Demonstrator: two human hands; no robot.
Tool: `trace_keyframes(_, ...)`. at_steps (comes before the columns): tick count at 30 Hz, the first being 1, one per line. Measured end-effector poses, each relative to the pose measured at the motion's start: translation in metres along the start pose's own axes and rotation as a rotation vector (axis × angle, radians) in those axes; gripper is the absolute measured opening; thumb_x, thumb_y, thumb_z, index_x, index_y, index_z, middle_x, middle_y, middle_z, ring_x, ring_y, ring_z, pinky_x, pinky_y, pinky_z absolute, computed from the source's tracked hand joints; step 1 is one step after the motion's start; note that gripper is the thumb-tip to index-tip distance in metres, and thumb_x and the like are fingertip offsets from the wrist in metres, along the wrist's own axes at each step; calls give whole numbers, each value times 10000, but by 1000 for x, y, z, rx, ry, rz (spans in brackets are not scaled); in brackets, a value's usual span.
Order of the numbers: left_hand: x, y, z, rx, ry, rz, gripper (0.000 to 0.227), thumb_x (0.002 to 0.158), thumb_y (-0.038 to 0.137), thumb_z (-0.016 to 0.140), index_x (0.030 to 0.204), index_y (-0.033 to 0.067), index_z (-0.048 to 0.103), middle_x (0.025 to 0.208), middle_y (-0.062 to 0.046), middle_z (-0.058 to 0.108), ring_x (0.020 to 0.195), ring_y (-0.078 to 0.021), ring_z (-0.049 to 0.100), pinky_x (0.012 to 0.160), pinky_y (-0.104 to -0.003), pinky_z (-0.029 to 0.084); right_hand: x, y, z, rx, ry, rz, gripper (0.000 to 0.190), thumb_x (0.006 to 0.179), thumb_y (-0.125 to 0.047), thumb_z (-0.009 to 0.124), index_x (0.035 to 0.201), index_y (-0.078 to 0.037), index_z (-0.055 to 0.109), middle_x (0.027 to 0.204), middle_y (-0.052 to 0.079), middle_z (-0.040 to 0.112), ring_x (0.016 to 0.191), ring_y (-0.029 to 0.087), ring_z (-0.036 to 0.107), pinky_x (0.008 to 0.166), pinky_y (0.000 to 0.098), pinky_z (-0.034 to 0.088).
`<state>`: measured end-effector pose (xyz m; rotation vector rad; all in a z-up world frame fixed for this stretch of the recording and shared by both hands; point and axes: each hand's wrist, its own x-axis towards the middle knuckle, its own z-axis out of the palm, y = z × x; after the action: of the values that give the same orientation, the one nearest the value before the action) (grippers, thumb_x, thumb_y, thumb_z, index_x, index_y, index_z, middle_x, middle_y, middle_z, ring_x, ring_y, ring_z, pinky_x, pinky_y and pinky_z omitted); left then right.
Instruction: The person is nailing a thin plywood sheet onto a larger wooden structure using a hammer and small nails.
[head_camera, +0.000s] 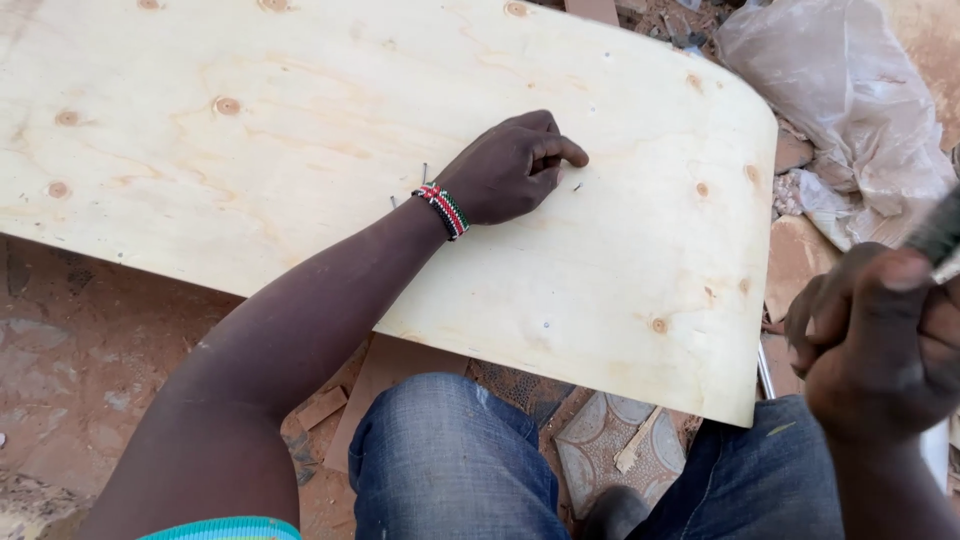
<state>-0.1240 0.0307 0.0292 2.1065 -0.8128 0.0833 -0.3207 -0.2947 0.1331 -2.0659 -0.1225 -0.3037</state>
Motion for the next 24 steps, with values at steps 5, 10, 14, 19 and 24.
trace_keyframes(5,1,-5,1,24,-8,22,261,1069,38,750,1239,151,912,1036,32,629,791,-120,602,762,-330,551,12,13,47,-542,-538,465,827,1175,-393,473,1937,-469,160,1704,118,712,803,315,828,787,540,663)
trace_keyframes(10,2,2,-2,-16,-21,-29,266,1062,35,746,1234,140,920,1043,23,673,760,-112,603,741,-309,561,21,-30,10,-232,-133,-59,597,1340,-46,393,1916,-156,276,1999,200,405,843,255,609,702,396,497)
trace_keyframes(14,1,2,-2,-14,-14,-15,274,1055,23,734,1228,134,917,1021,21,658,745,-112,576,733,-313,541,-4,102,0,-296,-47,-361,228,1064,101,472,931,-58,566,787,69,545,640,240,471,636,418,385)
trace_keyframes(19,1,6,-5,-42,-32,-71,253,1076,44,740,1223,148,919,1050,30,674,745,-112,593,720,-306,540,40,-16,25,-588,-493,378,739,1179,-340,399,1894,-368,215,1584,209,760,774,310,748,776,535,592)
trace_keyframes(24,0,6,-6,-31,-51,-113,252,1081,66,739,1239,155,913,1082,25,708,751,-109,610,730,-301,557,23,33,4,-161,-31,-404,719,1397,8,376,1968,-284,51,2134,228,124,625,192,544,540,337,475)
